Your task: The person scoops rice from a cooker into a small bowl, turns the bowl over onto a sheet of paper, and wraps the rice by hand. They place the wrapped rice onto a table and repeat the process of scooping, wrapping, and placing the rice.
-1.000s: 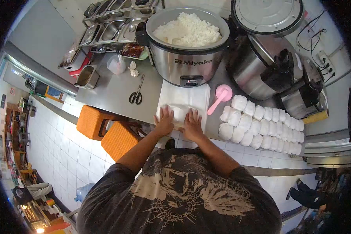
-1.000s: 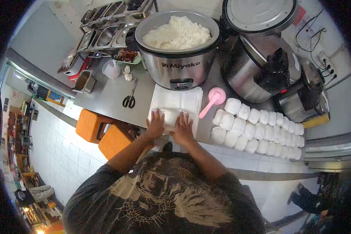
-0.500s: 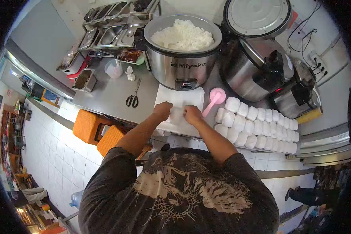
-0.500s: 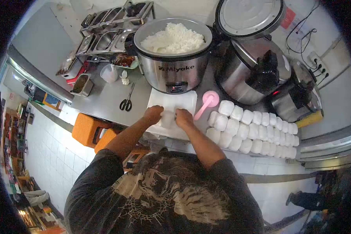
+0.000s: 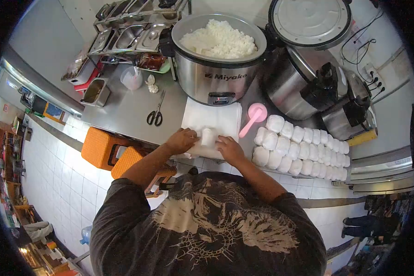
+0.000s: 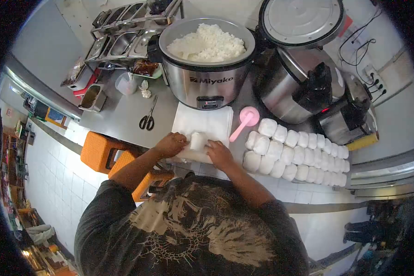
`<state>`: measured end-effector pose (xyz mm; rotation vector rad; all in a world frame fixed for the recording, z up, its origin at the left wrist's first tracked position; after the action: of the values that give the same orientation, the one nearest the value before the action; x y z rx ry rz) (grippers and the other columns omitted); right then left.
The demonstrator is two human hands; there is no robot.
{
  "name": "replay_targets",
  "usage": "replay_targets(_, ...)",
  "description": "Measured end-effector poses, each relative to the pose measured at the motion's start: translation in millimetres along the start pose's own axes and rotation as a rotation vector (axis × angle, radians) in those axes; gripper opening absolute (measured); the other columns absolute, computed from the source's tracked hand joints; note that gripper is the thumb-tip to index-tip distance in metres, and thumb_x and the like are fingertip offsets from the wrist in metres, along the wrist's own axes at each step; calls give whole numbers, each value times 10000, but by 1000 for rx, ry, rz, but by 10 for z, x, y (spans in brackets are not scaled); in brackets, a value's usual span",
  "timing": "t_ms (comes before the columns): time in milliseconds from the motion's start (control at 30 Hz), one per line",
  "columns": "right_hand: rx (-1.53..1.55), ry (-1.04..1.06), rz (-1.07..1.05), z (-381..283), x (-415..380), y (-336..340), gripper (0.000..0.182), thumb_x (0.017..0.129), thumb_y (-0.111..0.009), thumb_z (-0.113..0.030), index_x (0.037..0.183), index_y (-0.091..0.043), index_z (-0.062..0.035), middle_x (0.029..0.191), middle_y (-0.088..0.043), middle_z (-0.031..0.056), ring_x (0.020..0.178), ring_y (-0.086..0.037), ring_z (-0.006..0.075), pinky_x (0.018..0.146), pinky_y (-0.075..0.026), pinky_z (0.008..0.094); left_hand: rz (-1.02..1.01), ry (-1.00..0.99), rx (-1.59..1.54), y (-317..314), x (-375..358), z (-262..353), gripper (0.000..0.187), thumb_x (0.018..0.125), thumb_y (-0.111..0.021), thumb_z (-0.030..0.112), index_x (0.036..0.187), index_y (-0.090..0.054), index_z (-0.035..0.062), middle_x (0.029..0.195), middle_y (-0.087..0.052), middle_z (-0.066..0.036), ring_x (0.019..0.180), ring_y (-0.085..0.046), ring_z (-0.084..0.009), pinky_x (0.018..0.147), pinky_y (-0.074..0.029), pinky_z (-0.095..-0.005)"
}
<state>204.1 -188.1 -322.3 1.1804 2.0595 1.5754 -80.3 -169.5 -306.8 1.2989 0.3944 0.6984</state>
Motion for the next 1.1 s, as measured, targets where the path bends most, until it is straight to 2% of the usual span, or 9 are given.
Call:
replay_targets(233, -9, -187, -253, -12, 220, 92, 193, 857, -623, -91, 1038, -675, -50, 1096, -663, 169, 1117, -600, 335, 961, -493, 430, -146, 47, -98, -28, 264, -184, 179, 862, -644, 131, 1036, -678, 106, 1028, -676, -54, 1088, -604, -288, 928, -490, -418)
replay_targets(400, 389, -630, -233, 463, 561, -413, 222, 863, -602, -96, 1057, -588, 8, 1018, -653, 233, 1044, -608, 401, 917, -495, 481, -122, 221, -554, -153, 515, -436, 288, 813, -716, 75, 1078, -605, 92, 998, -643, -110, 1009, -614, -342, 861, -512, -449)
replay_targets(533, -80, -504, -172, 88, 684, -110, 230, 847, -612, -81, 1025, -543, 47, 1006, -638, 276, 1016, -628, 425, 883, -502, 504, -138, 336, -313, -316, 679, -372, 398, 804, -722, 66, 1164, -556, 99, 1175, -548, -192, 1094, -566, -393, 892, -511, -477)
replay_targets(633, 8, -420, -162, 104, 604, -64, 225, 830, -660, -57, 1007, -543, 18, 1006, -649, 231, 982, -654, 382, 871, -522, 463, -41, 362, -198, -179, 683, -53, 305, 820, -669, 14, 1096, -559, 80, 1151, -586, -185, 1062, -590, -394, 858, -514, -458)
replay_targets(733, 567, -586, -129, -122, 370, 221, 286, 797, -747, -42, 989, -538, -12, 938, -588, 114, 873, -594, 229, 814, -492, 349, -54, 381, -662, -168, 661, -53, 245, 825, -665, 12, 1032, -544, 63, 1034, -642, -179, 964, -631, -391, 800, -508, -429)
replay_targets(833, 917, -520, 40, -334, 83, 408, 321, 805, -770, -49, 1049, -562, -30, 959, -586, 93, 902, -600, 206, 816, -494, 353, -58, 150, -1035, 242, 678, 179, 253, 838, -708, 48, 977, -496, 58, 918, -571, -65, 879, -500, -140, 799, -448, -312)
replay_targets(867, 935, -518, 111, -431, 14, 610, 319, 812, -774, -58, 1058, -573, -30, 962, -591, 93, 901, -608, 216, 817, -499, 361, -223, 155, -1080, 146, 726, 132, 249, 848, -683, -14, 1044, -542, 47, 976, -586, -33, 954, -529, -143, 873, -450, -318)
replay_targets(967, 161, -256, 454, -524, -154, 1057, 321, 817, -796, -100, 1072, -613, -30, 1003, -612, 110, 915, -626, 256, 813, -516, 370, -288, 188, -1227, 200, 919, 460, 234, 847, -674, -23, 1032, -551, 51, 936, -570, -16, 916, -530, -136, 845, -454, -305)
replay_targets(1100, 398, -502, 452, -300, -667, 1165, 293, 855, -781, -149, 1093, -666, -25, 1031, -660, 121, 830, -655, 240, 770, -529, 311, -244, 415, -1362, 178, 1327, 1023, 245, 835, -687, -9, 1026, -544, 46, 933, -576, -30, 880, -535, -137, 803, -468, -302)
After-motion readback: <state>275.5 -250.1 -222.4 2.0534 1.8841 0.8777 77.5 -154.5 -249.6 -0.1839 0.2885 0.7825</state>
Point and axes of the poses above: each hand's wrist, its own x-axis towards the middle knuckle, its own y-axis out of the back of the hand, z = x × y, the point moved 1 cm from there along x, towards the middle knuckle
